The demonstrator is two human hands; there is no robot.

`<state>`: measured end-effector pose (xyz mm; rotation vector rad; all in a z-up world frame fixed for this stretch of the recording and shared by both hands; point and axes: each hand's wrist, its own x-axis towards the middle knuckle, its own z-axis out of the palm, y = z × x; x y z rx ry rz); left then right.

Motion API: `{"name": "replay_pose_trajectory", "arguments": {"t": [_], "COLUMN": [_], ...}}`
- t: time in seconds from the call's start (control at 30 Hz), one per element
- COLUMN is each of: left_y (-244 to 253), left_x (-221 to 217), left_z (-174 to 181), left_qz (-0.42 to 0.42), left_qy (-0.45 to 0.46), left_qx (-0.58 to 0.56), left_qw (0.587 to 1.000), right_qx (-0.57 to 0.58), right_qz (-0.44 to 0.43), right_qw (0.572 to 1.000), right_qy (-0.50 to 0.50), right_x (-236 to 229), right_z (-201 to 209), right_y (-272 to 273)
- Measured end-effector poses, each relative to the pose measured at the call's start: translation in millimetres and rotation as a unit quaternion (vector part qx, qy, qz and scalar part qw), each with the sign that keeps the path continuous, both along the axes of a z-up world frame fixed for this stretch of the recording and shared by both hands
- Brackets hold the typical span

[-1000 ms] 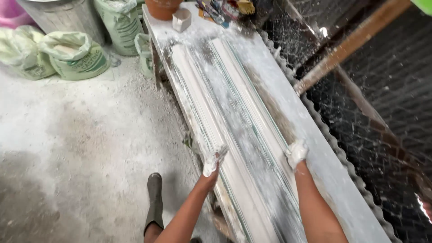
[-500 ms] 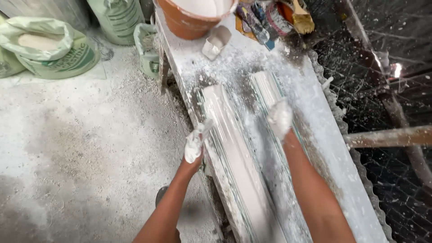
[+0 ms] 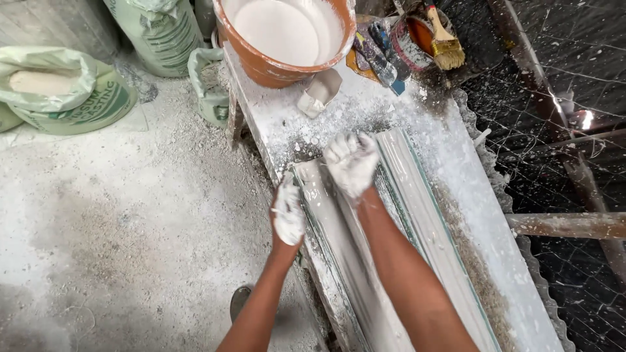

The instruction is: Mixing gypsum plaster and applying it into molds to create decorative molding strips.

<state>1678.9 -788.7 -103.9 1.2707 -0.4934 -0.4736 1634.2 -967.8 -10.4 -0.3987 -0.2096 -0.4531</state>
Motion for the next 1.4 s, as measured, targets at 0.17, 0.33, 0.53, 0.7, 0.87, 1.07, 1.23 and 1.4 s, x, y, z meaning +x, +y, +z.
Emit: {"name": "replay_pose_trajectory", "arguments": {"t": [0.17, 0.33, 0.53, 0.7, 0.87, 1.07, 1.23, 1.4], "left_y": [-9, -48, -60, -65, -40, 15, 71, 140], "left_x": [-16, -23, -13, -24, -60, -162, -279, -418], "left_z": [99, 72, 84, 48, 70, 56, 47, 38], "left_qz": [-0.04, -0.147, -0.129, -0.073, -0.081, -0.083, -0.085, -0.115], "left_qy": [-0.248, -0.212, -0.205, -0.27, -0.239, -0.246, -0.249, -0.241], "left_qx": [0.155, 0.36, 0.394, 0.39, 0.376, 0.34, 0.332, 0.345], "left_qw": [0.955, 0.896, 0.887, 0.877, 0.891, 0.904, 0.906, 0.9], "right_qx": [-0.152, -0.319, -0.482, -0.594, -0.541, -0.489, -0.673, -0.679], "right_qz": [-0.149, -0.127, -0.08, -0.018, 0.031, 0.092, -0.074, -0.03], "right_qw": [0.923, 0.875, 0.774, 0.637, 0.673, 0.669, 0.606, 0.576], "right_qy": [0.32, 0.342, 0.402, 0.491, 0.503, 0.551, 0.418, 0.455], "right_x": [-29, -42, -28, -29, -71, -155, -278, -418], "right_z": [46, 25, 28, 34, 25, 81, 44, 36], "right_y": [9, 21, 25, 29, 50, 115, 162, 229]}}
